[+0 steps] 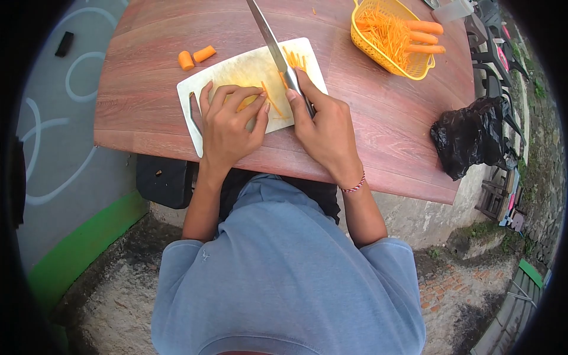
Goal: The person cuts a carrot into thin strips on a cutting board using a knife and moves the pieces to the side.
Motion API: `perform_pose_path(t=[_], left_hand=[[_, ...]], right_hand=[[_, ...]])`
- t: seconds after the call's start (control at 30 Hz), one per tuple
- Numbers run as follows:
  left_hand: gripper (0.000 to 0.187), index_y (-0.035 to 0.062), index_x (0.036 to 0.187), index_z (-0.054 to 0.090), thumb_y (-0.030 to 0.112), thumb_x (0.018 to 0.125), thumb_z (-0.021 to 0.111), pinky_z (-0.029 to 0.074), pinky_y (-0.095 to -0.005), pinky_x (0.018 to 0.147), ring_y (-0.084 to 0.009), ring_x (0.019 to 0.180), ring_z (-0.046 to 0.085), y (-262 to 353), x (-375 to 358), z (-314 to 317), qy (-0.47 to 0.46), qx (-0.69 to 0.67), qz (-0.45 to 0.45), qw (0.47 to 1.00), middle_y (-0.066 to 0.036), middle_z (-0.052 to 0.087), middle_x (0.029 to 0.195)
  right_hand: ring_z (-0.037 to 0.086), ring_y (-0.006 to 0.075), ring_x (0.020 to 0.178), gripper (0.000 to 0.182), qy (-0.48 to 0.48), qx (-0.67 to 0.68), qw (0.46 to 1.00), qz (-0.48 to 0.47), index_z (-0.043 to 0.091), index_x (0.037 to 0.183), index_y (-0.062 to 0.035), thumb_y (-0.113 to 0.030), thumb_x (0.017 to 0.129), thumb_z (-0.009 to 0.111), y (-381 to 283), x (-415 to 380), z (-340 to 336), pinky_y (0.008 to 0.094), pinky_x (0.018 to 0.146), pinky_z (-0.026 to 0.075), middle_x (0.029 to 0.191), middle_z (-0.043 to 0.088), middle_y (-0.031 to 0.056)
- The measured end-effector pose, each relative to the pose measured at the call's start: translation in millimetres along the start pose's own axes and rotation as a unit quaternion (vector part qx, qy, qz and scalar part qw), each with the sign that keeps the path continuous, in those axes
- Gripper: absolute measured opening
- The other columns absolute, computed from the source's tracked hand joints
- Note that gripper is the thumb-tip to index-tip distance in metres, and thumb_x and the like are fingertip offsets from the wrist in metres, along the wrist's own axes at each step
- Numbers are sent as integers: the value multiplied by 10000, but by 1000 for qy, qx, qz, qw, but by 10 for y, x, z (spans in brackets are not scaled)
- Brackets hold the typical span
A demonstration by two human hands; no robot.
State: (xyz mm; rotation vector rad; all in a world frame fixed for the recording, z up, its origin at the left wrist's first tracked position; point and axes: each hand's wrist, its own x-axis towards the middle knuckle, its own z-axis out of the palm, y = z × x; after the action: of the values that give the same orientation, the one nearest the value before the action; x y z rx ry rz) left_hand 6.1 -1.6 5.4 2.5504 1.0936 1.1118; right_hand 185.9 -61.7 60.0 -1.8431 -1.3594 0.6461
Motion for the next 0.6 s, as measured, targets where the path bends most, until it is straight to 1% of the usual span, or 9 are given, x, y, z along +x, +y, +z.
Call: perform_pose_path(t=[0.1, 0.17, 0.27, 0.33, 0.4, 0.6], left_hand=[[166, 87, 976, 829, 214, 888, 767, 318, -642, 1160, -219, 1060, 649, 4, -5, 0, 0, 2, 1, 1000, 13, 738, 1091], [167, 87, 975, 829, 215, 887, 767, 318, -642, 1160, -220, 1057, 649, 2, -5, 2, 2, 2, 4, 1000, 13, 737, 1089], [169, 85, 974, 828, 217, 886, 768, 319, -641, 1160, -222, 1052, 650, -3, -6, 5, 3, 4, 8, 1000, 14, 736, 1086], [169, 85, 973, 828, 217, 886, 769, 319, -641, 1160, -222, 1051, 650, -2, -7, 9, 2, 5, 9, 1000, 13, 736, 1086], [173, 85, 974, 829, 218, 883, 769, 318, -641, 1161, -222, 1050, 651, -3, -10, 10, 2, 1, 7, 1000, 11, 737, 1085], [174, 81, 969, 831, 218, 882, 768, 315, -644, 1164, -221, 1046, 651, -21, -21, 24, 8, 0, 10, 1000, 10, 744, 1084]], right_hand=[[580, 270, 510, 420, -10, 13, 1000, 2, 673, 1412, -9, -211, 1044, 672, 1, -142, -58, 389, 577, 493, 686, 562, 279], [594, 268, 526, 418, -30, 29, 999, 23, 672, 1410, -2, -194, 1039, 678, 8, -234, -62, 385, 587, 497, 698, 579, 281], [614, 274, 549, 421, -38, 43, 998, 9, 669, 1409, 4, -183, 1033, 685, 15, -331, -14, 383, 606, 508, 716, 599, 286], [627, 284, 565, 426, -49, 34, 998, 15, 665, 1413, 5, -180, 1030, 686, 7, -367, -2, 385, 624, 518, 734, 615, 295], [547, 43, 588, 447, -59, 21, 998, 2, 636, 1502, -64, -159, 1066, 669, 44, -391, 35, 271, 554, 468, 701, 604, -11], [526, 41, 576, 447, -57, 18, 998, 9, 636, 1500, -61, -165, 1067, 670, 55, -384, 71, 273, 548, 463, 694, 596, -8]])
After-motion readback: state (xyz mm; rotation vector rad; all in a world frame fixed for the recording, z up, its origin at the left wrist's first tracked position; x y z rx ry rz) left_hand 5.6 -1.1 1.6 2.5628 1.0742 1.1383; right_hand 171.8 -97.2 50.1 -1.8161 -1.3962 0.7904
